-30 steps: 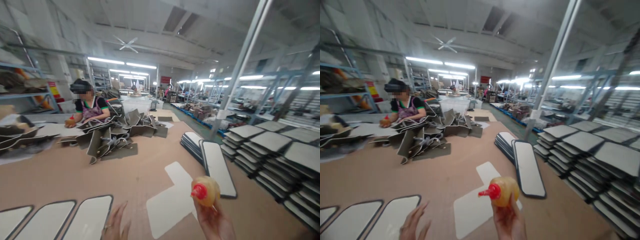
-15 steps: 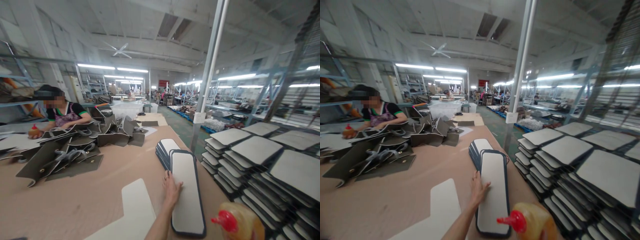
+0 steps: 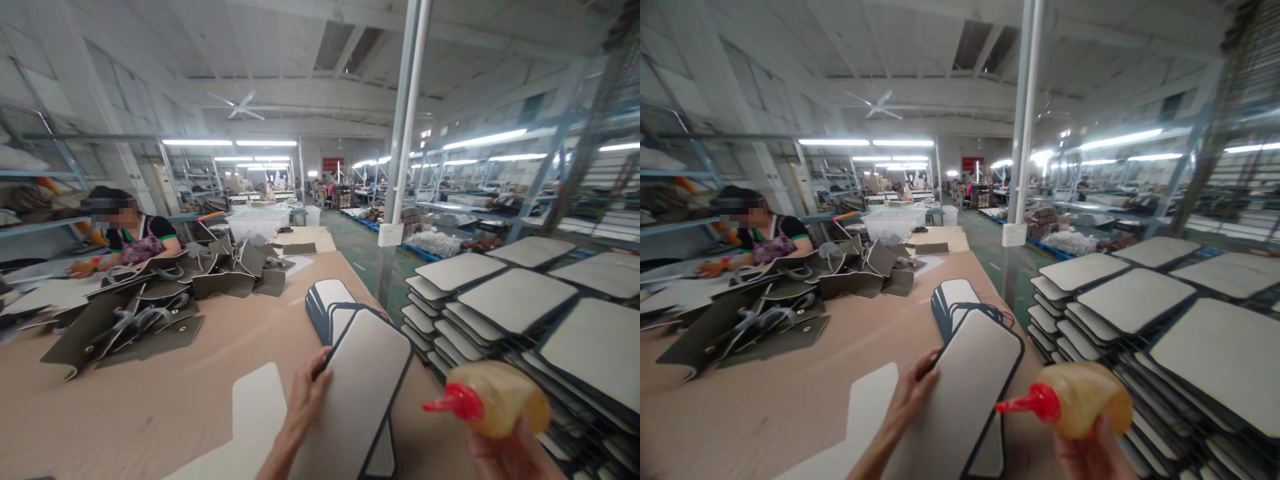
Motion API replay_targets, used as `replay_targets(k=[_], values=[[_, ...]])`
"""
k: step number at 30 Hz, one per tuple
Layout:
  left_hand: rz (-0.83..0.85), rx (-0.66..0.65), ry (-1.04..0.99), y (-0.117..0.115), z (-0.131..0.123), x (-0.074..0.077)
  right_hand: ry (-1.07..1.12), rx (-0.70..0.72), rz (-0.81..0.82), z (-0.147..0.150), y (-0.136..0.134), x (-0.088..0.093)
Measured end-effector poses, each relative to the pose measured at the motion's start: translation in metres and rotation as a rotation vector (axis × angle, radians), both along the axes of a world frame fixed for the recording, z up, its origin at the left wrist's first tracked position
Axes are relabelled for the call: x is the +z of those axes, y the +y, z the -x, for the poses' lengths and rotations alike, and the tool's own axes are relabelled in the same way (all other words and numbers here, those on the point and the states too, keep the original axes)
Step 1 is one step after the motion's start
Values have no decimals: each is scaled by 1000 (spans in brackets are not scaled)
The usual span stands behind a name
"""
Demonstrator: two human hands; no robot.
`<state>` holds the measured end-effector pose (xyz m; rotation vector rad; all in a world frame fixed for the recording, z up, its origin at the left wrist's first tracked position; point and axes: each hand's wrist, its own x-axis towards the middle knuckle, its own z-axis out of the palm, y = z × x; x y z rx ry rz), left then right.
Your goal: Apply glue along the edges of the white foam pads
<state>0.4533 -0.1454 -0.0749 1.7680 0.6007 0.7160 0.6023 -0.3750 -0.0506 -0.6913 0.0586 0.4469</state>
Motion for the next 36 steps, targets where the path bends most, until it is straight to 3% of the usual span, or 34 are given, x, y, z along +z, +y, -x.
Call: replay_targets(k=[3, 7, 9, 12, 19, 27, 31, 36], values=[[-165, -205, 186, 15, 53, 54, -110, -57, 23, -3, 16, 39], [-280, -407, 382, 28, 112, 118, -391, 71, -25, 2, 49, 80], [-316, -487, 465, 32, 135, 140, -495, 185, -48, 9, 66, 91], [-320, -623, 524, 41, 166, 160, -578, 387, -60, 27, 92, 102], [-194, -745, 506, 64, 225, 171, -698, 705, -45, 81, 140, 117], [-141, -808, 469, 81, 270, 174, -758, 874, -38, 117, 163, 116], [-116, -814, 441, 85, 285, 174, -722, 848, 25, 129, 165, 117], [-73, -733, 457, 88, 304, 172, -640, 680, 66, 144, 159, 118]])
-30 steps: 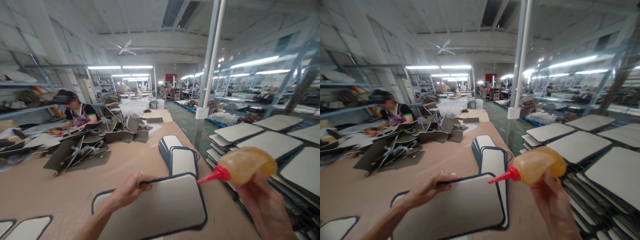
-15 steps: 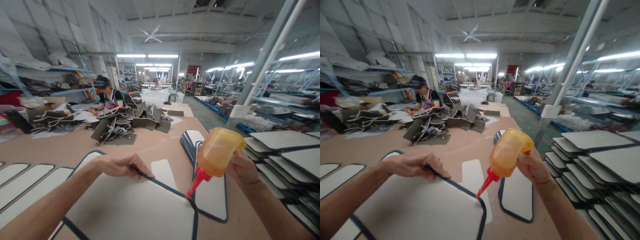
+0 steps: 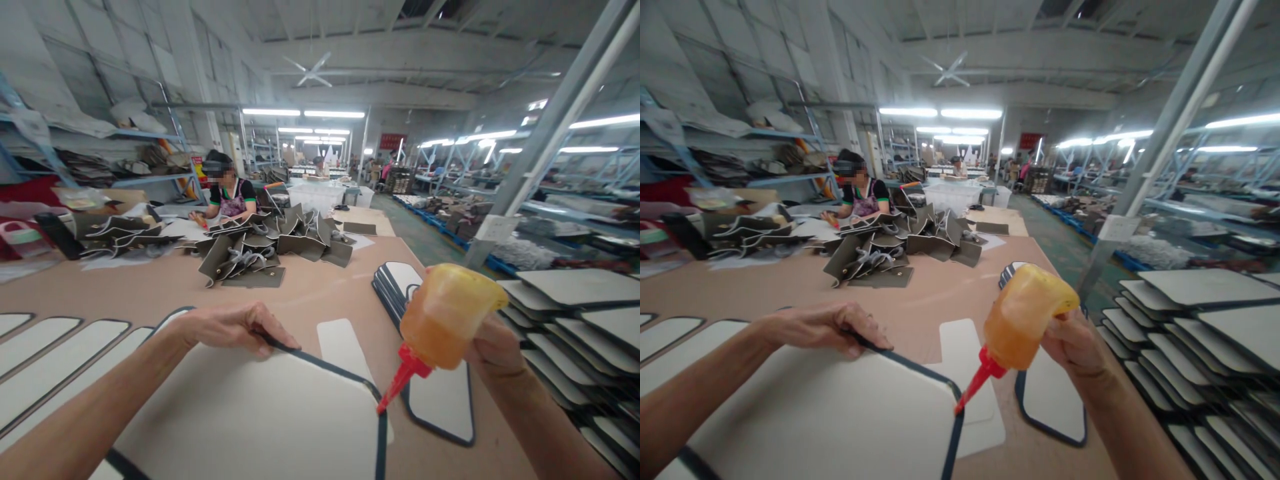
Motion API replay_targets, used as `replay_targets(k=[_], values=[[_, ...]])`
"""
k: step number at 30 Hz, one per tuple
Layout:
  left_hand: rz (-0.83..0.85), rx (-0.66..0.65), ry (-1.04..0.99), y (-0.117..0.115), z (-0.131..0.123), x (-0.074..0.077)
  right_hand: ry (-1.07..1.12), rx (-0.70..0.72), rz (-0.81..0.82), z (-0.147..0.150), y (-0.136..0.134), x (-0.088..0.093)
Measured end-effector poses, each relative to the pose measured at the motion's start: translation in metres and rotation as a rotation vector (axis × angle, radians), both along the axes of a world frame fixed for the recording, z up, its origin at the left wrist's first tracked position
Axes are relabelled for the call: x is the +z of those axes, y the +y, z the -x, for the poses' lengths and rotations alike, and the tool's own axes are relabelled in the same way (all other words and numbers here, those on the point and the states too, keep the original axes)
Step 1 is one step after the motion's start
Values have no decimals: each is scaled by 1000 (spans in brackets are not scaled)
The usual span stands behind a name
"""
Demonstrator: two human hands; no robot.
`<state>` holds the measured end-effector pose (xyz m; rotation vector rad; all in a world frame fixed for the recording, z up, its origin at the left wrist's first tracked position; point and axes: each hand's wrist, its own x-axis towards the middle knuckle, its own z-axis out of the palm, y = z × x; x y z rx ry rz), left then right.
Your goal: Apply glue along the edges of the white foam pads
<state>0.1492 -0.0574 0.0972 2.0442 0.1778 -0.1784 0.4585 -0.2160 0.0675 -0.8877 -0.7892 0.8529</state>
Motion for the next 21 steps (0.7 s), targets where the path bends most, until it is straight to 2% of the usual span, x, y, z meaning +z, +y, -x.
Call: replay_targets(k=[4, 7, 11, 16, 21], values=[[-9, 68, -37, 2, 14, -6, 61, -127, -43, 9, -7, -2], [-17, 168, -74, 1, 22, -12, 87, -213, -115, 13, -12, -7], [-2, 278, -98, -3, 27, -19, 100, -252, -165, 15, -19, -15], [29, 319, -100, -5, 28, -24, 142, -284, -153, 14, -24, -20], [81, 308, -38, -7, 25, -25, 132, -320, -127, 13, -29, -23]])
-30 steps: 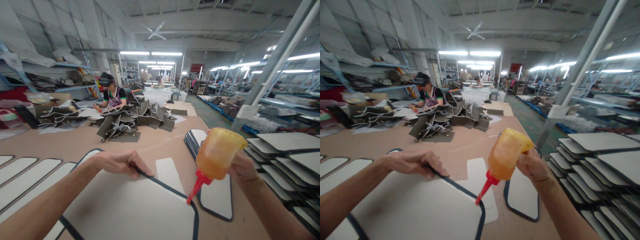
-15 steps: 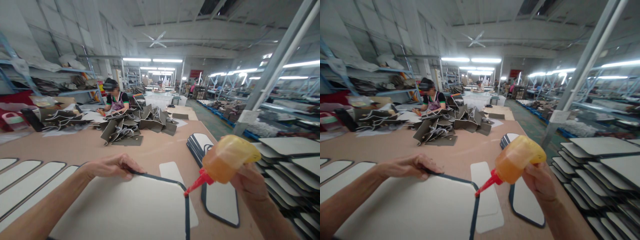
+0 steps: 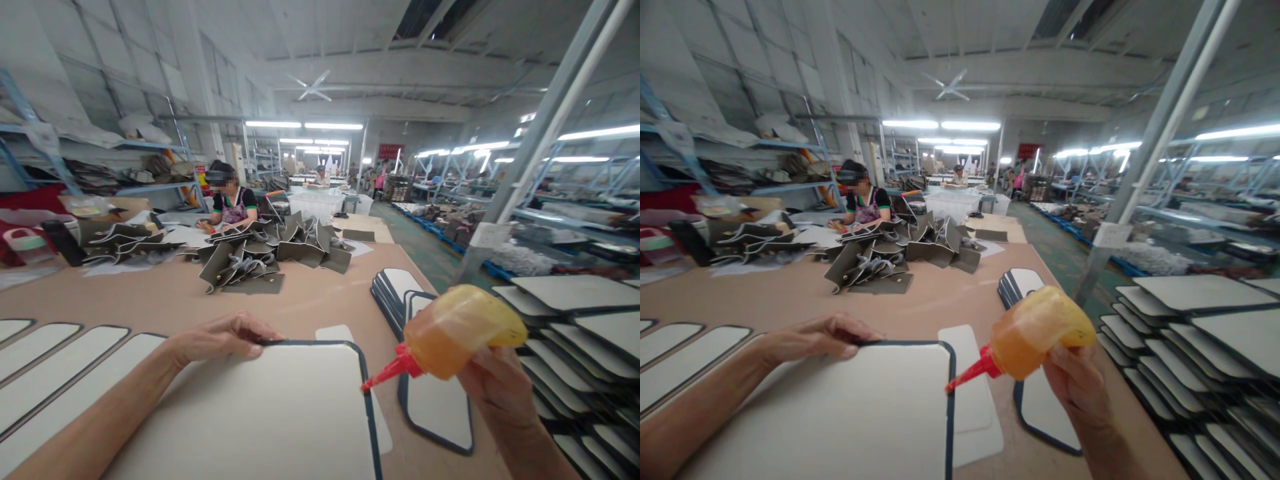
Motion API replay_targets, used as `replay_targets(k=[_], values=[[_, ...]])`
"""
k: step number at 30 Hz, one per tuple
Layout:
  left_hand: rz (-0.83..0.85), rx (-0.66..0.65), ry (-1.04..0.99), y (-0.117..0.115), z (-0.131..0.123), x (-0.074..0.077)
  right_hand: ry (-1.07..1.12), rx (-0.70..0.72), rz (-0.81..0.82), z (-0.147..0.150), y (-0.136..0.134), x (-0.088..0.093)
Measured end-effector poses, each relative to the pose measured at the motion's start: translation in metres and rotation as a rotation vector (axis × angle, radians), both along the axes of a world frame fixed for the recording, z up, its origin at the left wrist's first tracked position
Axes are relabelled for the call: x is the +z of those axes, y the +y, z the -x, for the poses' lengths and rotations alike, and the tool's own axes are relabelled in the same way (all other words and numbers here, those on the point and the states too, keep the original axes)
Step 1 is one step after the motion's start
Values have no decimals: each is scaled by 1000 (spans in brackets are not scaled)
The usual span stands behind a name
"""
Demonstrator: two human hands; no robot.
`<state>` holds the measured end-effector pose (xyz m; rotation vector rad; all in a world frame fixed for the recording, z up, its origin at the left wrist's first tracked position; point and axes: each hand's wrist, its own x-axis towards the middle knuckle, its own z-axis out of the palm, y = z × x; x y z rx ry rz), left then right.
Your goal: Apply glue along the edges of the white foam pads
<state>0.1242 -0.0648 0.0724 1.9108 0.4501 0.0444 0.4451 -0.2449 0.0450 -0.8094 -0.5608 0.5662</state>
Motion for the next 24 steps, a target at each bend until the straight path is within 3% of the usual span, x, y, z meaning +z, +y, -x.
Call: replay_targets(k=[11, 24], values=[[226, 216, 10, 2, -1, -16, -46, 29, 52, -3, -11, -3], [316, 241, -25, -1, -2, -23, -31, -5, 14, -7, -17, -12]])
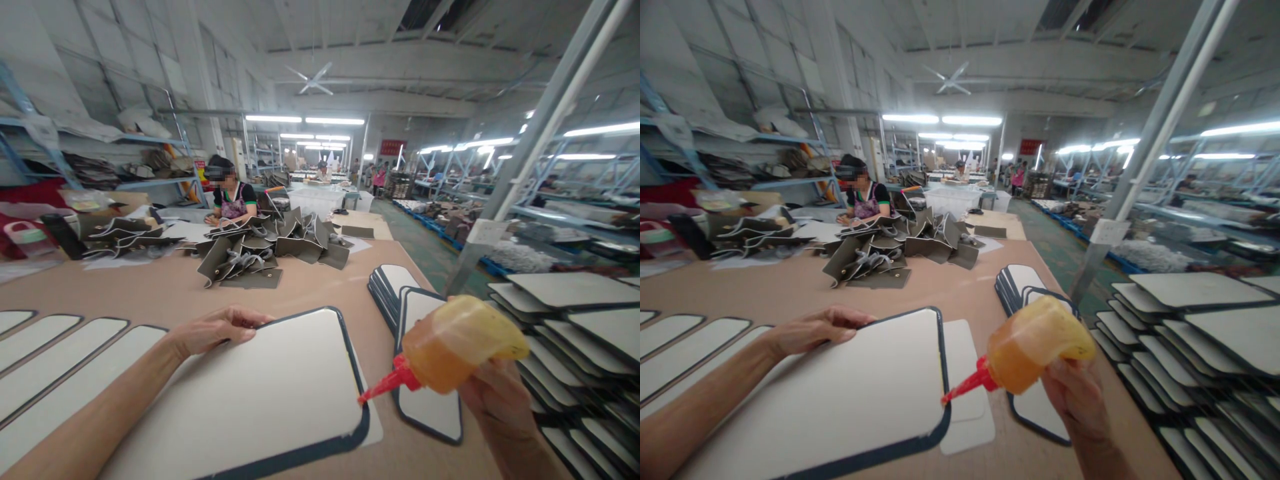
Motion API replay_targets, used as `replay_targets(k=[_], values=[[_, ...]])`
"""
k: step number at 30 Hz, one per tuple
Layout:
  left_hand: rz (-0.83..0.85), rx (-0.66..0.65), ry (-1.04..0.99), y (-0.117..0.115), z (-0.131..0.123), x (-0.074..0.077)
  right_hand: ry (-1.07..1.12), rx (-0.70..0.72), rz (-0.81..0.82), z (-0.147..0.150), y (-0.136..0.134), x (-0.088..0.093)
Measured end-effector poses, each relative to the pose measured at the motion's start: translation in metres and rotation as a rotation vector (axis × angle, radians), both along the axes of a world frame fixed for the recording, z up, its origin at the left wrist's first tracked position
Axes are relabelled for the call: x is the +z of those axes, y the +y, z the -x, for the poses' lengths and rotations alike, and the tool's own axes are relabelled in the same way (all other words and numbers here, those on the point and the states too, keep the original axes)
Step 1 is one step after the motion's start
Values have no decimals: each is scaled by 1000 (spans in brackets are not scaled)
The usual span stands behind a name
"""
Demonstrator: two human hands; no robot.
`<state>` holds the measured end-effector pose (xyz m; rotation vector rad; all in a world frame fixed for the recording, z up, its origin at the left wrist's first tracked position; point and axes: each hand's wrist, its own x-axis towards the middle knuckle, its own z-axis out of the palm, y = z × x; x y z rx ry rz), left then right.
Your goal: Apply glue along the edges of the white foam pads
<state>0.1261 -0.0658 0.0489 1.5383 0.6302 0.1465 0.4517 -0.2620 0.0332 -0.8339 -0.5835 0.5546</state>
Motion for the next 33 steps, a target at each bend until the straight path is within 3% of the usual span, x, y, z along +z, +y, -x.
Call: replay_targets(k=[13, 19, 27, 33], values=[[77, 166, -86, 3, 5, -18, 3, -133, -41, 11, -11, -13], [127, 267, -158, -2, 4, -32, 11, -166, -62, 16, -16, -28], [239, 398, -287, -4, 1, -58, 81, -363, -165, 20, 5, -33], [292, 505, -347, -11, -1, -70, 86, -368, -146, 28, 11, -34]])
